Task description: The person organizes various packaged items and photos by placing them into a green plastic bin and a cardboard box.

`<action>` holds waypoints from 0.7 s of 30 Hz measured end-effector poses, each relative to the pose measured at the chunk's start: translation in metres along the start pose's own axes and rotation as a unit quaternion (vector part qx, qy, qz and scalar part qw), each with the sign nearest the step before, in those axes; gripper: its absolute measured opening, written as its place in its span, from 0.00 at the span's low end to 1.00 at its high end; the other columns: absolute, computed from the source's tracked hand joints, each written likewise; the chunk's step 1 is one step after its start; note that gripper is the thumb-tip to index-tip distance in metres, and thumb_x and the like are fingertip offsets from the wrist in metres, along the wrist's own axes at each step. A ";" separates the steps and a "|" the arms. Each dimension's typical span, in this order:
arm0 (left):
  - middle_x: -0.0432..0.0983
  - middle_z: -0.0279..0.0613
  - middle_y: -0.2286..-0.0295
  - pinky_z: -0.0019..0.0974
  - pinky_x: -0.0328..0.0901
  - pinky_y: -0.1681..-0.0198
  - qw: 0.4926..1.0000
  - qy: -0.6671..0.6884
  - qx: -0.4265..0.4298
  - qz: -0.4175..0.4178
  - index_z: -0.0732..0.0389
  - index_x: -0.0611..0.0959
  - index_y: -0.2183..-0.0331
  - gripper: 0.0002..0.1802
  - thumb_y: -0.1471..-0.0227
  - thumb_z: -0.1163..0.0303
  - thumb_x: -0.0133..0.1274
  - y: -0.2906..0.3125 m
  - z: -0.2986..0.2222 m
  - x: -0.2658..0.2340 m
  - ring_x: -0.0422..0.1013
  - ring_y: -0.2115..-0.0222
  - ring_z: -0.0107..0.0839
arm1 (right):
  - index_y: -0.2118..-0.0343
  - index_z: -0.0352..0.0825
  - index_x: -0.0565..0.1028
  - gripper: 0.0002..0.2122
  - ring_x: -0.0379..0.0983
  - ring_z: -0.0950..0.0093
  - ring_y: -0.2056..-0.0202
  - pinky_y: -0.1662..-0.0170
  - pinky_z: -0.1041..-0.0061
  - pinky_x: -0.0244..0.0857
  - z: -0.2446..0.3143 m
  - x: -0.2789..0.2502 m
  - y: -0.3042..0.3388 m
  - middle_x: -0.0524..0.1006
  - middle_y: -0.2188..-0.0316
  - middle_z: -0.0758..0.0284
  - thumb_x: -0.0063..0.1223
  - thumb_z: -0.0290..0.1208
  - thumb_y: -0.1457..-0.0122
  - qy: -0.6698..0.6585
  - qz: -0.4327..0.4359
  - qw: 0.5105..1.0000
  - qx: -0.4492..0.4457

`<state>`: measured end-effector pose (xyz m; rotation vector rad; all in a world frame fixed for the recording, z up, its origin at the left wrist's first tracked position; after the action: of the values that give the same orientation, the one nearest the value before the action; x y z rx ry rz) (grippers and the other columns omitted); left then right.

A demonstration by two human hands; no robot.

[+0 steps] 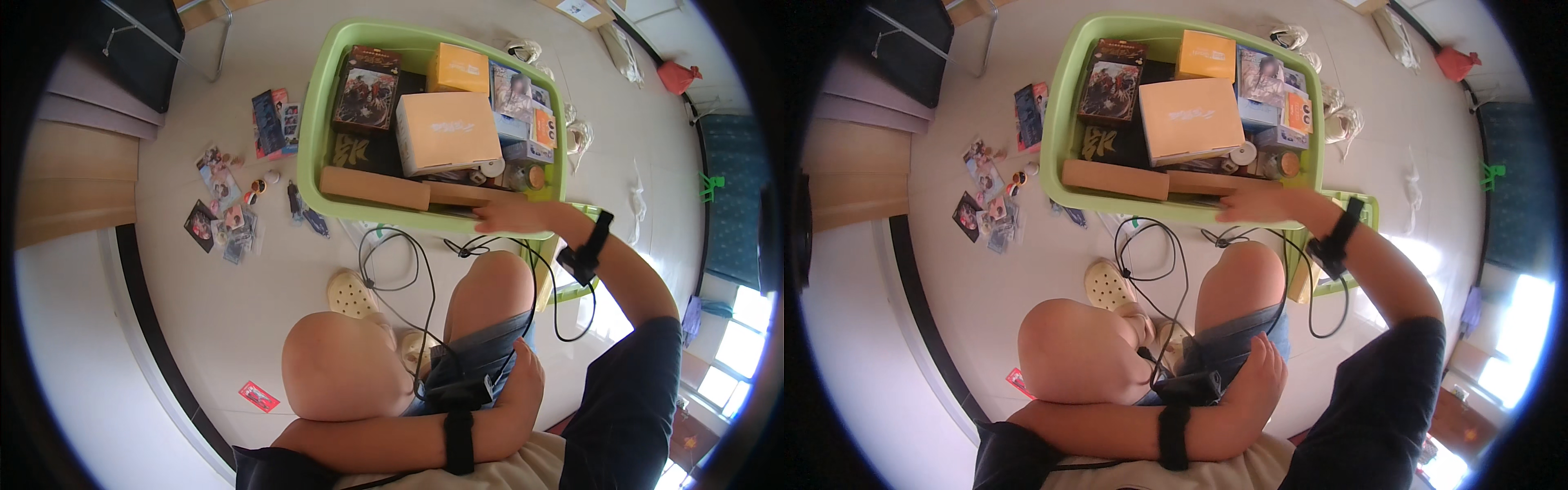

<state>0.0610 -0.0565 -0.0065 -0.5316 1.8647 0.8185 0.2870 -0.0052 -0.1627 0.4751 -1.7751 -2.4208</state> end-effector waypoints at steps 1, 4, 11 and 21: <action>0.75 0.54 0.49 0.54 0.53 0.39 1.000 0.013 0.009 0.001 0.63 0.78 0.49 0.21 0.39 0.64 0.42 0.001 -0.003 0.003 0.67 0.45 0.51 | 0.34 0.33 0.61 0.40 0.55 0.59 0.34 0.33 0.65 0.51 -0.002 0.004 0.005 0.60 0.34 0.54 0.50 0.61 0.41 0.030 -0.063 0.997 -0.043; 0.75 0.54 0.49 0.54 0.53 0.39 0.999 0.028 0.014 0.027 0.63 0.78 0.49 0.21 0.38 0.64 0.42 0.004 -0.008 0.008 0.67 0.44 0.51 | 0.34 0.32 0.60 0.44 0.55 0.57 0.35 0.33 0.64 0.51 -0.012 0.023 0.019 0.58 0.34 0.51 0.59 0.59 0.48 0.077 -0.181 0.976 -0.094; 0.76 0.53 0.51 0.52 0.53 0.39 0.998 0.040 0.028 0.048 0.64 0.79 0.50 0.21 0.39 0.64 0.44 0.013 -0.012 0.017 0.67 0.44 0.50 | 0.44 0.34 0.73 0.38 0.68 0.55 0.46 0.41 0.61 0.61 0.012 0.017 0.037 0.76 0.52 0.54 0.72 0.47 0.59 0.137 -0.335 0.931 -0.055; 0.77 0.54 0.54 0.56 0.61 0.47 0.993 -0.104 -0.050 0.022 0.67 0.81 0.53 0.19 0.43 0.69 0.47 0.028 -0.025 0.043 0.70 0.50 0.50 | 0.68 0.38 0.83 0.10 0.76 0.66 0.66 0.57 0.67 0.67 0.082 0.024 0.154 0.81 0.72 0.68 0.65 0.24 0.56 0.194 -0.590 0.766 -0.167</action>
<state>0.0092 -0.0559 -0.0300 -0.4508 1.6557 0.9643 0.2235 0.0150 0.0000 2.3779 -0.8258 -2.7557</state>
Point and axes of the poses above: each hand's wrist, its own y-axis away from the middle knuckle, its own x-axis out of the palm, z = x × y, the point moved 9 cm from there along -y, towards the middle knuckle
